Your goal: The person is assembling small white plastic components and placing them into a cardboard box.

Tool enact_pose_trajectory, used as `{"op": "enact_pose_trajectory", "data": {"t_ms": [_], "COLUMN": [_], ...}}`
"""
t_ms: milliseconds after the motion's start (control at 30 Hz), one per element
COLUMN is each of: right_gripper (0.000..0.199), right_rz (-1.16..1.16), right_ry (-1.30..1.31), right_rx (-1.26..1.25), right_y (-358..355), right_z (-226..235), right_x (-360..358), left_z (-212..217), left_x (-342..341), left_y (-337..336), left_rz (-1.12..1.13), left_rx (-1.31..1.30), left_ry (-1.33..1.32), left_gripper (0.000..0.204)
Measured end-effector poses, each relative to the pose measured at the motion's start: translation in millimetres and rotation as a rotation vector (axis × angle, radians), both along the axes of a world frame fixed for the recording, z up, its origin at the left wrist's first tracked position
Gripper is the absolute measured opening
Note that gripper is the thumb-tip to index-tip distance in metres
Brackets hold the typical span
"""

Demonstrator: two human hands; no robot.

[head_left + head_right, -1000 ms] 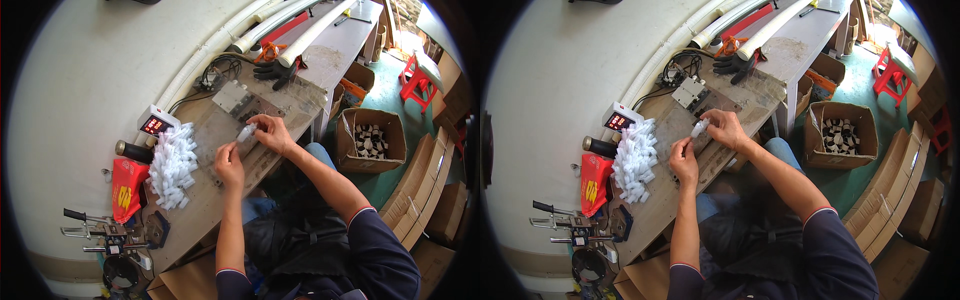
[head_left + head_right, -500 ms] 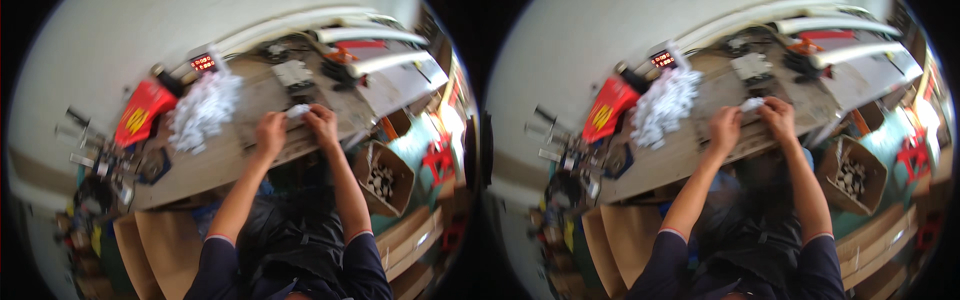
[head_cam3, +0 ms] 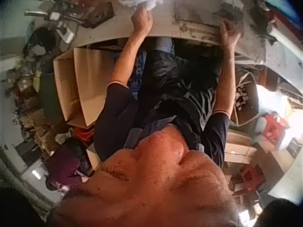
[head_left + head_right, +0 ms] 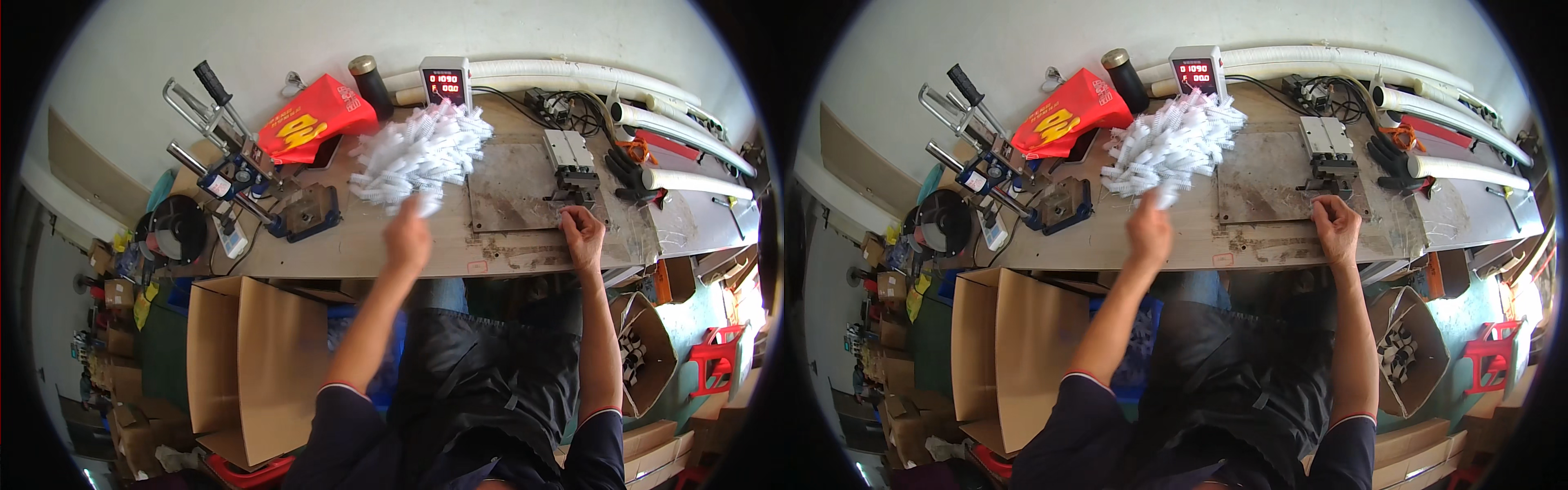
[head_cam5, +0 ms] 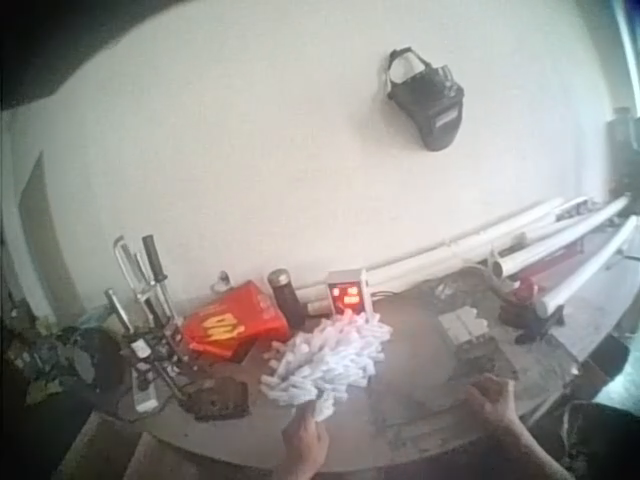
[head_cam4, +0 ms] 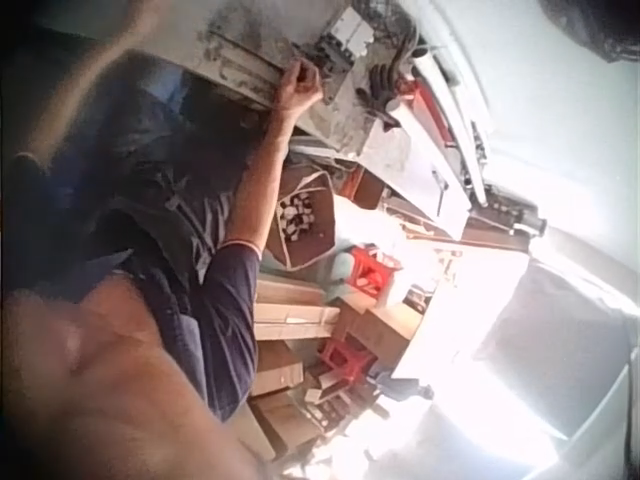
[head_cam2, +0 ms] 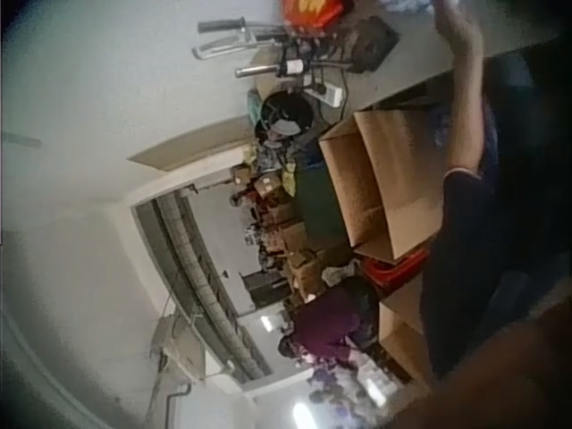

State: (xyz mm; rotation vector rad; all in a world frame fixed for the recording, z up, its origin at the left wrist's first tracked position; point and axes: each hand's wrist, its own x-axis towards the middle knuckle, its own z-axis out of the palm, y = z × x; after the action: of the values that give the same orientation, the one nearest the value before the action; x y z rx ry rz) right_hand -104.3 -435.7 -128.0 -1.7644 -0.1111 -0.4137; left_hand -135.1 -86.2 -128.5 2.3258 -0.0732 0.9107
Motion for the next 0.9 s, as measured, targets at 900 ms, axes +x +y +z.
{"op": "enact_pose_trajectory", "data": {"t_ms": [900], "right_gripper": [0.011], "right_rz": [-0.136], "right_ry": [-0.167], "right_rx": [-0.533], "right_y": [18], "right_z": [7], "right_x": [-1], "left_z": [3], "left_x": [-10], "left_y": [92], "left_rz": [-0.006], "left_rx": [0.401], "left_ry": [0.229], "left_gripper": [0.028]}}
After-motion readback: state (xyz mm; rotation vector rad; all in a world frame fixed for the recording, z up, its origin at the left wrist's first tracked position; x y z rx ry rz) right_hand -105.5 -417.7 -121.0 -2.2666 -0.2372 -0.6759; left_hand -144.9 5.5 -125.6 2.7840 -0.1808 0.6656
